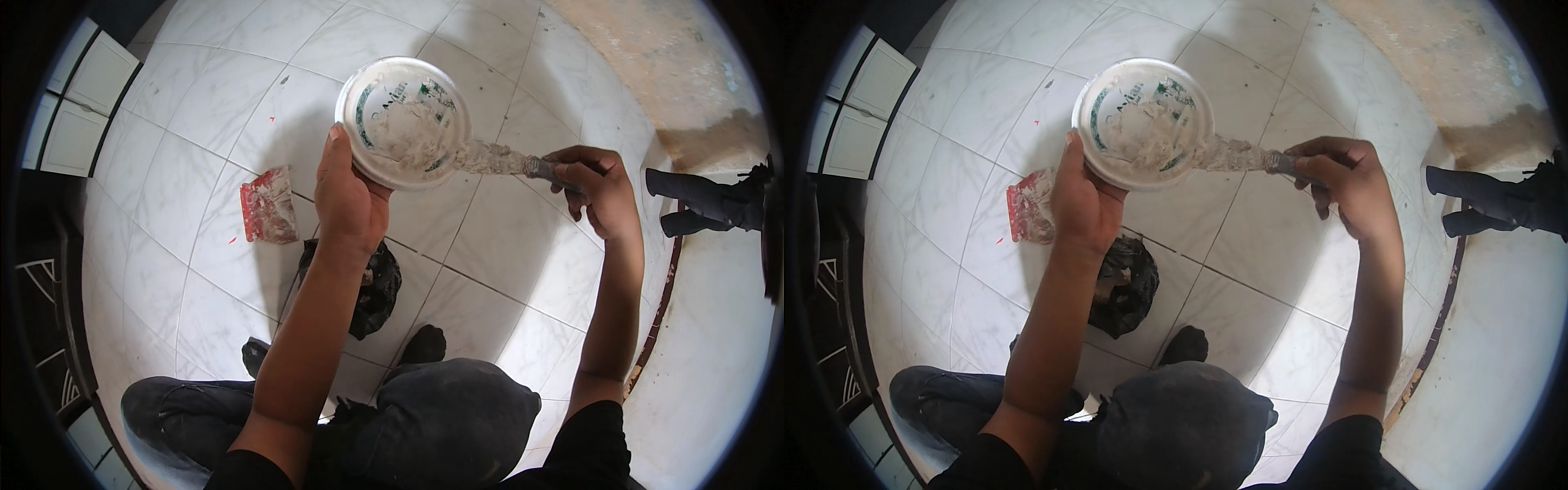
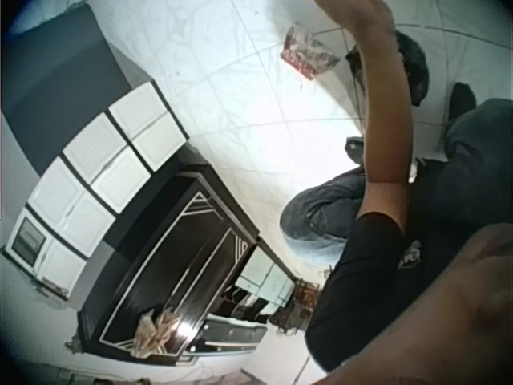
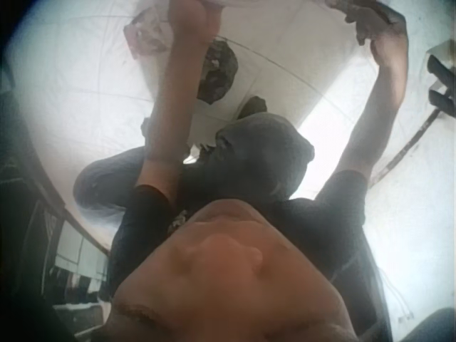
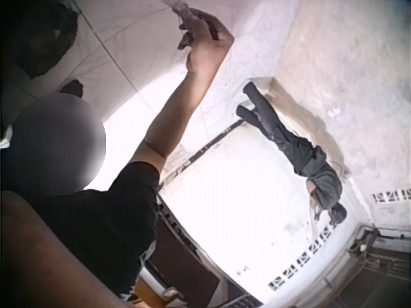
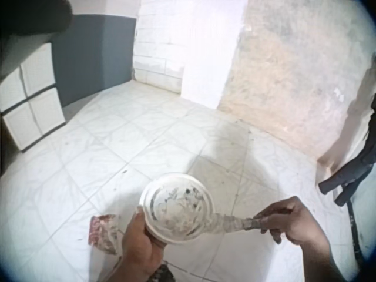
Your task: The person mixes a white compound in a plastic container using a putty knife while sitting on the floor. They then apply the compound to a wall using the putty knife and a red plastic scraper, smoothing the surface.
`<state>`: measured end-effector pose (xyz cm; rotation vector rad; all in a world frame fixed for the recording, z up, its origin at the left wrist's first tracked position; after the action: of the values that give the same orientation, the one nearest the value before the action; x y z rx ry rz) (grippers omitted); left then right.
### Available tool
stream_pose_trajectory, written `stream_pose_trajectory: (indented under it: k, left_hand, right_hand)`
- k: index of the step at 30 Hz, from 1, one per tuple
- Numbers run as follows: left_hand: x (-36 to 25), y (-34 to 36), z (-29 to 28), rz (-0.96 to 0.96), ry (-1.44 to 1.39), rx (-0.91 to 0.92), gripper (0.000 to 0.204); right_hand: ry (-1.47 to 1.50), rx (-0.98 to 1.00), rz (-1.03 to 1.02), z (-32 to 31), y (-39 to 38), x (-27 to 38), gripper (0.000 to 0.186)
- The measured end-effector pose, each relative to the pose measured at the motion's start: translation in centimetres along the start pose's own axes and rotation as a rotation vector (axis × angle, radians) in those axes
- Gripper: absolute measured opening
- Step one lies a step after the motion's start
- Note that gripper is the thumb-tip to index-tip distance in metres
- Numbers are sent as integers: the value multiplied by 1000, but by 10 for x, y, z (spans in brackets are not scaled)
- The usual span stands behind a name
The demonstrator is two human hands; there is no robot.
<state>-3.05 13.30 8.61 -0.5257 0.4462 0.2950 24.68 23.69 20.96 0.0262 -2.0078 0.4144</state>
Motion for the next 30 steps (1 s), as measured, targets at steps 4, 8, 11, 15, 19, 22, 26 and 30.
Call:
stream_pose_trajectory:
  k: [4,8,11,15,19,22,26,30]
  left_hand:
    - [0,-2,1,56,3,6,51]
    - [2,-2,1,81,-34,-13,51]
    - [7,-2,0,65,-67,-46,52]
    - [14,-6,1,11,-93,-86,53]
    - [16,-8,0,8,-120,-26,52]
    - [13,-10,0,33,-109,-17,52]
    - [10,-12,2,37,-74,-52,52]
    - [8,-15,7,44,-48,-44,52]
  right_hand:
    - [27,-51,42,13,-20,-12,21]
    - [128,-126,94,24,-38,-21,23]
    - [230,-160,85,32,-48,-36,25]
    - [271,-186,52,54,-57,-31,25]
    - [277,-210,12,69,-58,-19,25]
    - [297,-213,-13,68,-55,-15,24]
    - [82,-294,-159,61,-61,19,22]
    - [-556,-229,-760,110,-93,69,37]
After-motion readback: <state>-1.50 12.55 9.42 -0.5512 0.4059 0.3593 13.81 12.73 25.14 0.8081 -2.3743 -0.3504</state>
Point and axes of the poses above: each hand's wrist, its own y-axis towards the middle knuckle, its own z-axis out of the palm, x = y × z, the point moved 8 cm from there along y, towards the middle knuckle, and after that the axes turned 7 degrees about -x, right-handed, at the moved point
